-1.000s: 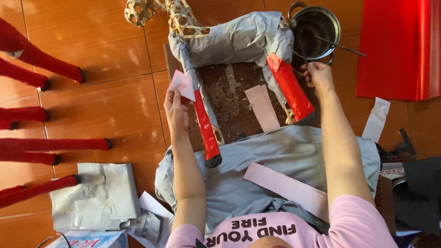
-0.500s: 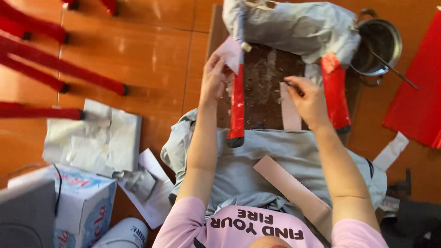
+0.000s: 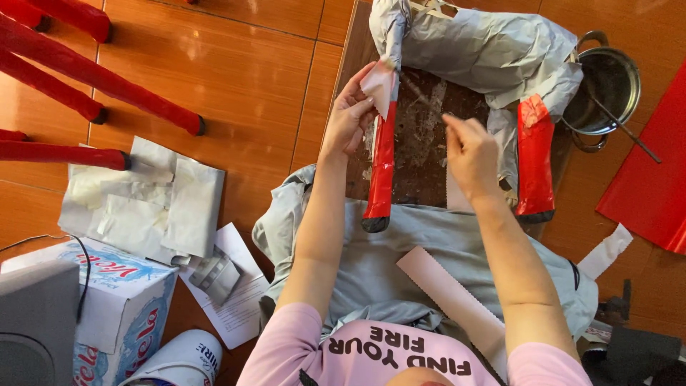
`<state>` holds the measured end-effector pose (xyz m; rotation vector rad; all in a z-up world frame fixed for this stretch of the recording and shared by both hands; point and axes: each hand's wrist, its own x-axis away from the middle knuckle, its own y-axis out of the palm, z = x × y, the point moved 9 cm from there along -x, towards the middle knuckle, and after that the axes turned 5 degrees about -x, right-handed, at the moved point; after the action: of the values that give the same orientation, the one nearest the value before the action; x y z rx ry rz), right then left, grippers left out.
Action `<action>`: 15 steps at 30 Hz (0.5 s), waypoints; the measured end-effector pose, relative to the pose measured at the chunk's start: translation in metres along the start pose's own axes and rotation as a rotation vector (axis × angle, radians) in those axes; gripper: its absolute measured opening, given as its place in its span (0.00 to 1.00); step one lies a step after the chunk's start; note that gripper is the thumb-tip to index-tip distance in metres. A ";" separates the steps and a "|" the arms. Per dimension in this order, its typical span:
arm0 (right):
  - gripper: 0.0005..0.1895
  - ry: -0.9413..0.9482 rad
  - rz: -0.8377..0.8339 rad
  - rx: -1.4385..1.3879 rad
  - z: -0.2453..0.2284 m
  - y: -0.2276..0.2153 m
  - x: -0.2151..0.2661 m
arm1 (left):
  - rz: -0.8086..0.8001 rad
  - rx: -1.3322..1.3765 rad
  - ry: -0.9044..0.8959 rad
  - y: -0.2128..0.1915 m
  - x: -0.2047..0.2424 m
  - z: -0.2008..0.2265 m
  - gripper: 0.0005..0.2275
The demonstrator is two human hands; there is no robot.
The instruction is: Applying colored paper strips and glue to a giraffe-shaped craft model.
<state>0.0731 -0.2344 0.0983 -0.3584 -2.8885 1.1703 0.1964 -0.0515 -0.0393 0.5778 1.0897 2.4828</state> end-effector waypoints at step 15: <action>0.13 0.009 0.413 0.443 0.128 -0.158 0.004 | 0.072 -0.017 -0.029 -0.017 -0.004 -0.014 0.19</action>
<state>0.0247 -0.4312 0.1137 -0.9626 -2.5039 1.8006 0.1954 -0.0512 -0.0615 0.6568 1.0533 2.5341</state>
